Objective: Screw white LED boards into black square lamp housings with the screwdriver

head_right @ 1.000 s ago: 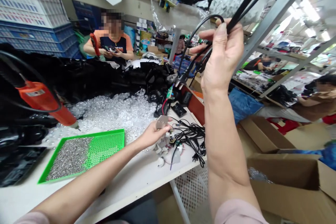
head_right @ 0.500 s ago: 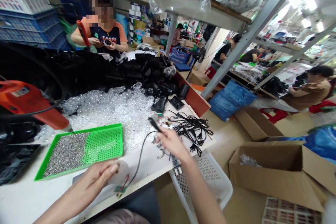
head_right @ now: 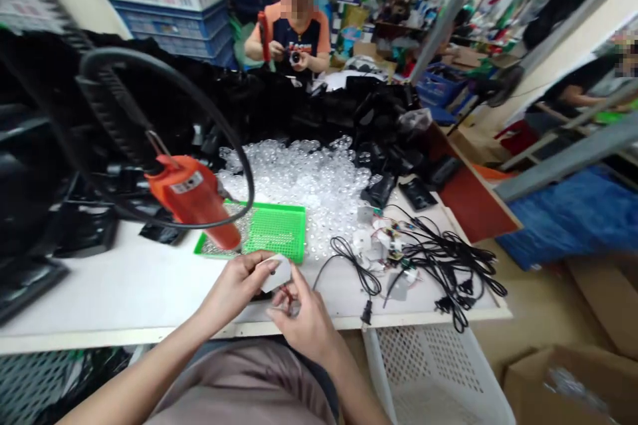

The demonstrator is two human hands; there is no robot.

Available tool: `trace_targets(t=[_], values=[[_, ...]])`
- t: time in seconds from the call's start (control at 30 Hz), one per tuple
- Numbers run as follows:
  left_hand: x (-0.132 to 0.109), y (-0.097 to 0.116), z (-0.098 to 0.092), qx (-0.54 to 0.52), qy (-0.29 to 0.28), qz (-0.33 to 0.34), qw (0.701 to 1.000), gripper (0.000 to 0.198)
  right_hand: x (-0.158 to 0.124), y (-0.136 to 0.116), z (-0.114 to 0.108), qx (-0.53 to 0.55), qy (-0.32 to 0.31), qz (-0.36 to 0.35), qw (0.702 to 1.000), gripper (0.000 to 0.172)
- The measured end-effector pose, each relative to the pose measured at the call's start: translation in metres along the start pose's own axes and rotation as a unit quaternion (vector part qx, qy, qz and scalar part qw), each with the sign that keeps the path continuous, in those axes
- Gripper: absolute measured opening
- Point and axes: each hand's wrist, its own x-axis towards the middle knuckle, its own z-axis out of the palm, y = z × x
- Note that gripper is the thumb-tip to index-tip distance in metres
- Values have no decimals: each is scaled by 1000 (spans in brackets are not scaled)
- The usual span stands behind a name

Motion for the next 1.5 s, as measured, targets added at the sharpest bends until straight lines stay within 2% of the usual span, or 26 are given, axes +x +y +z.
trace_targets(t=[0.03,0.1,0.2,0.27,0.37,0.4,0.47,0.57,0.7,0.8,0.97,1.13,1.23,1.33,1.5], values=[[-2,-7,-1,-11,13,-13,1000,38,-1,3,9,-48,49,-17,997,61],[-10,-22,-4,-33,24,-31,999,39,-3,9,22,-157,113,-88,977,55],[-30,-43,-12,-44,2,-51,998,42,-5,15,32,-278,106,-219,929,46],[-45,-56,-21,2,23,-57,998,44,-7,15,36,-320,88,-263,906,46],[-61,-78,-39,134,106,-26,985,45,-7,16,41,-366,68,-281,884,41],[-63,-85,-44,170,116,-6,979,46,-6,16,43,-383,65,-283,877,39],[-64,-97,-51,218,103,38,970,55,-4,19,47,-415,62,-285,862,38],[-56,-110,-50,254,74,92,960,73,1,23,53,-463,59,-281,839,36],[-44,-116,-44,255,56,107,959,71,8,24,60,-514,50,-263,815,27],[-40,-116,-45,244,51,104,963,66,8,21,66,-532,29,-241,811,27],[-40,-118,-59,228,23,109,967,64,3,14,74,-536,-8,-189,823,25],[-43,-119,-63,201,9,98,975,53,-1,6,83,-545,-10,-143,826,29],[-43,-119,-52,195,61,57,977,37,-2,3,85,-547,-5,-129,827,29],[-39,-118,-39,208,117,12,971,34,-2,5,86,-537,2,-130,833,27],[-33,-111,-33,225,116,-16,967,27,-3,12,89,-531,14,-128,838,28]])
